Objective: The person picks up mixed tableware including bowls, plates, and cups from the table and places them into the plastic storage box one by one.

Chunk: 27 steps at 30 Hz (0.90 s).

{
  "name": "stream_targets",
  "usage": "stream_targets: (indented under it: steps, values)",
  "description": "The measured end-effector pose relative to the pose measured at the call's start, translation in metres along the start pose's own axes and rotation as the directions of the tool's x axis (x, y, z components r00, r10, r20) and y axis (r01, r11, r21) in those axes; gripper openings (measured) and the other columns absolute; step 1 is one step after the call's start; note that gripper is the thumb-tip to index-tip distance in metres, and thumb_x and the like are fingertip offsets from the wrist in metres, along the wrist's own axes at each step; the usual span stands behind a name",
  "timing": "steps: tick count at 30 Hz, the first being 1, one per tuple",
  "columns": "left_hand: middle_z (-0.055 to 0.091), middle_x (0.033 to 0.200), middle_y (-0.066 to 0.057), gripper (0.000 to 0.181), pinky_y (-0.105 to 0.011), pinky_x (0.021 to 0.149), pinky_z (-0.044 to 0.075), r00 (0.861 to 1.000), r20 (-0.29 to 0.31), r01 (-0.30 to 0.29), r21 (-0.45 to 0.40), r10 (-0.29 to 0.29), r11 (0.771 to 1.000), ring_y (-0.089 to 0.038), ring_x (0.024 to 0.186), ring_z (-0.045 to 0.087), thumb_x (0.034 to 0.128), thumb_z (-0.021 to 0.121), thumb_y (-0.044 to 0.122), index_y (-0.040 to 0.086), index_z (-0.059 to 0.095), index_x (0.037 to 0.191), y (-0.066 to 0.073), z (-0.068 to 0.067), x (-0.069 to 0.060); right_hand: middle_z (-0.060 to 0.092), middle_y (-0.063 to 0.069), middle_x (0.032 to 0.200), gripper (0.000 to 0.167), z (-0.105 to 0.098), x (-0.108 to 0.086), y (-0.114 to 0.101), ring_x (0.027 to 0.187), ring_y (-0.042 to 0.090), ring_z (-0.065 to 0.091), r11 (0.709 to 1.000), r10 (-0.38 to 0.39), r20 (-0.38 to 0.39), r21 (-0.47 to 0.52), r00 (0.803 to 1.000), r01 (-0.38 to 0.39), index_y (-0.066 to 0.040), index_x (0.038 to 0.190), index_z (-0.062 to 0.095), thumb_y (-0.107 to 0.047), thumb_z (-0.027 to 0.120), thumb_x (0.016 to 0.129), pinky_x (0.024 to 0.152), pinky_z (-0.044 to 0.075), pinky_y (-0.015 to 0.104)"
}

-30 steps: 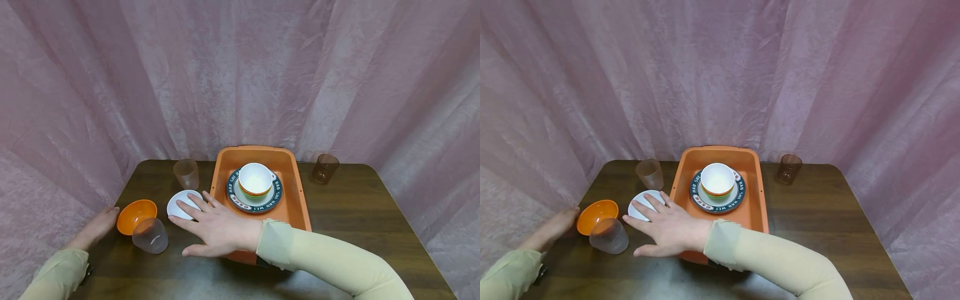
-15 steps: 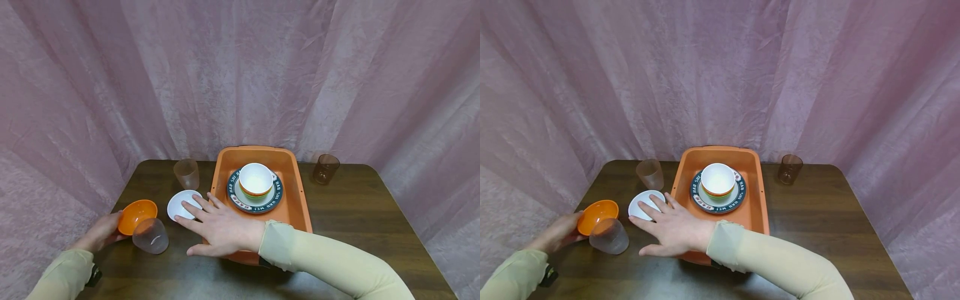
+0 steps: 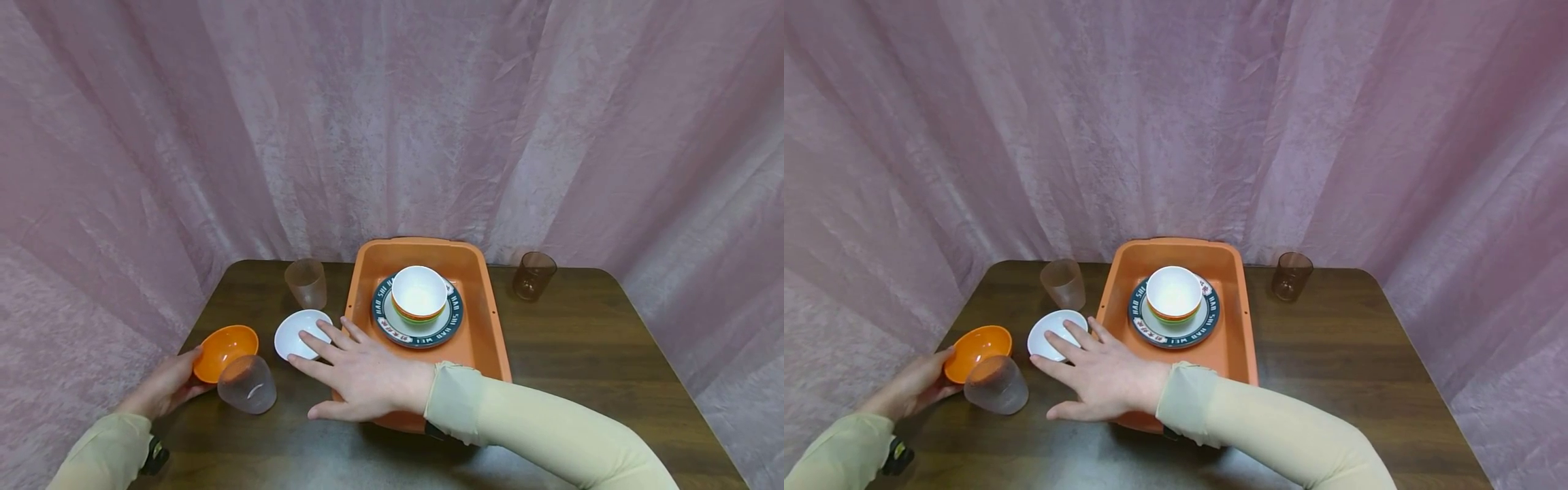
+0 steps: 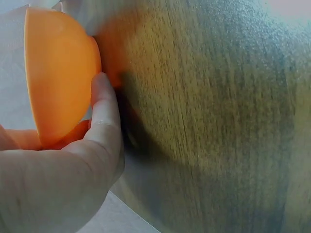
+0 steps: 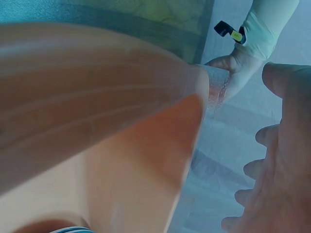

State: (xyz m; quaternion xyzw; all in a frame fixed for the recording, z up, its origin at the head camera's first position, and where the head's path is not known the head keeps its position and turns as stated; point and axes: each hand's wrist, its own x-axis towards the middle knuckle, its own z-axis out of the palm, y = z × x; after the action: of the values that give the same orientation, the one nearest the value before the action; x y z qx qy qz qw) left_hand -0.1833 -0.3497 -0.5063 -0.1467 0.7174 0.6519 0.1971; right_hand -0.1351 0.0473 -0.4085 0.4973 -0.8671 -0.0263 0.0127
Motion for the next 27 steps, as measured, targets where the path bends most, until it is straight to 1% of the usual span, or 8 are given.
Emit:
stream_targets:
  steps: [2,6,8,10,13,18,21,27]
  values:
    - [0.033,0.140,-0.041,0.068,-0.044,0.090,0.057,1.000,0.008,-0.002,0.006,0.001,1.000,-0.010,0.091,0.065,0.1131,0.024,0.031,-0.019,0.002,0.153,-0.001,0.000,0.000,0.007,0.005,0.172,0.079,0.000,-0.001,0.000,0.156,0.032,-0.001,1.000,0.000,0.000,0.003,1.000,0.000,-0.031,0.166,0.014,-0.072,0.031,0.101,0.124,0.004,0.054]
    - [0.028,0.144,-0.041,0.068,-0.043,0.090,0.057,1.000,0.009,0.000,0.001,0.000,1.000,-0.010,0.091,0.065,0.1131,0.023,0.032,-0.017,0.001,0.154,0.000,-0.001,-0.001,0.009,0.005,0.172,0.079,0.000,-0.001,0.000,0.157,0.032,-0.001,1.000,-0.001,-0.001,0.017,1.000,0.001,-0.031,0.166,0.015,-0.072,0.032,0.101,0.124,0.006,0.054]
    - [0.033,0.140,-0.039,0.069,-0.042,0.089,0.057,1.000,0.005,0.005,-0.001,-0.005,1.000,-0.010,0.090,0.066,0.1131,0.024,0.033,-0.016,0.000,0.155,0.001,-0.002,-0.002,0.008,0.005,0.172,0.079,0.001,-0.001,0.001,0.157,0.032,-0.002,1.000,-0.001,-0.001,0.022,1.000,0.001,-0.031,0.166,0.015,-0.072,0.033,0.101,0.124,0.006,0.054]
    - [0.042,0.135,-0.034,0.069,-0.041,0.089,0.057,1.000,-0.001,0.014,0.008,-0.014,1.000,-0.011,0.089,0.068,0.1130,0.025,0.034,-0.014,0.001,0.156,0.003,-0.004,-0.004,0.008,0.005,0.172,0.079,0.001,-0.001,0.001,0.156,0.031,-0.004,1.000,-0.001,0.001,0.026,1.000,0.001,-0.031,0.166,0.014,-0.072,0.032,0.101,0.124,0.006,0.054]
    - [0.055,0.120,-0.018,0.071,-0.040,0.087,0.057,1.000,-0.006,0.023,0.003,-0.023,1.000,-0.013,0.087,0.070,0.1127,0.027,0.036,-0.013,0.001,0.156,0.007,-0.007,-0.006,0.007,0.004,0.172,0.079,0.001,-0.001,0.001,0.156,0.031,-0.004,1.000,-0.001,0.001,0.020,1.000,0.001,-0.031,0.166,0.013,-0.072,0.031,0.101,0.124,0.005,0.053]
    - [0.063,0.105,0.000,0.071,-0.046,0.089,0.056,0.999,0.044,-0.015,-0.027,0.017,1.000,-0.016,0.089,0.072,0.1128,0.027,0.038,-0.012,0.001,0.155,0.011,-0.011,-0.009,0.008,0.005,0.172,0.079,0.001,-0.001,0.000,0.157,0.032,0.000,1.000,-0.003,-0.003,0.007,1.000,0.003,-0.032,0.166,0.012,-0.072,0.031,0.101,0.124,0.005,0.054]
    - [0.064,0.101,0.003,0.069,-0.048,0.090,0.054,0.997,0.069,-0.033,-0.037,0.035,0.999,-0.018,0.090,0.073,0.1132,0.025,0.036,-0.012,-0.002,0.155,0.015,-0.012,-0.010,0.006,0.004,0.172,0.079,0.000,-0.001,0.001,0.157,0.031,-0.003,1.000,0.003,0.007,0.009,1.000,-0.003,-0.033,0.166,0.010,-0.072,0.031,0.101,0.124,0.004,0.053]
    - [0.066,0.097,0.003,0.068,-0.047,0.088,0.056,0.996,0.070,-0.047,-0.072,0.052,0.996,-0.018,0.086,0.073,0.1133,0.021,0.034,-0.013,-0.007,0.154,0.024,-0.011,-0.010,0.003,0.003,0.172,0.080,-0.001,-0.002,0.002,0.157,0.031,-0.003,1.000,0.007,0.006,0.004,1.000,-0.007,-0.033,0.166,0.010,-0.073,0.031,0.100,0.124,0.004,0.053]
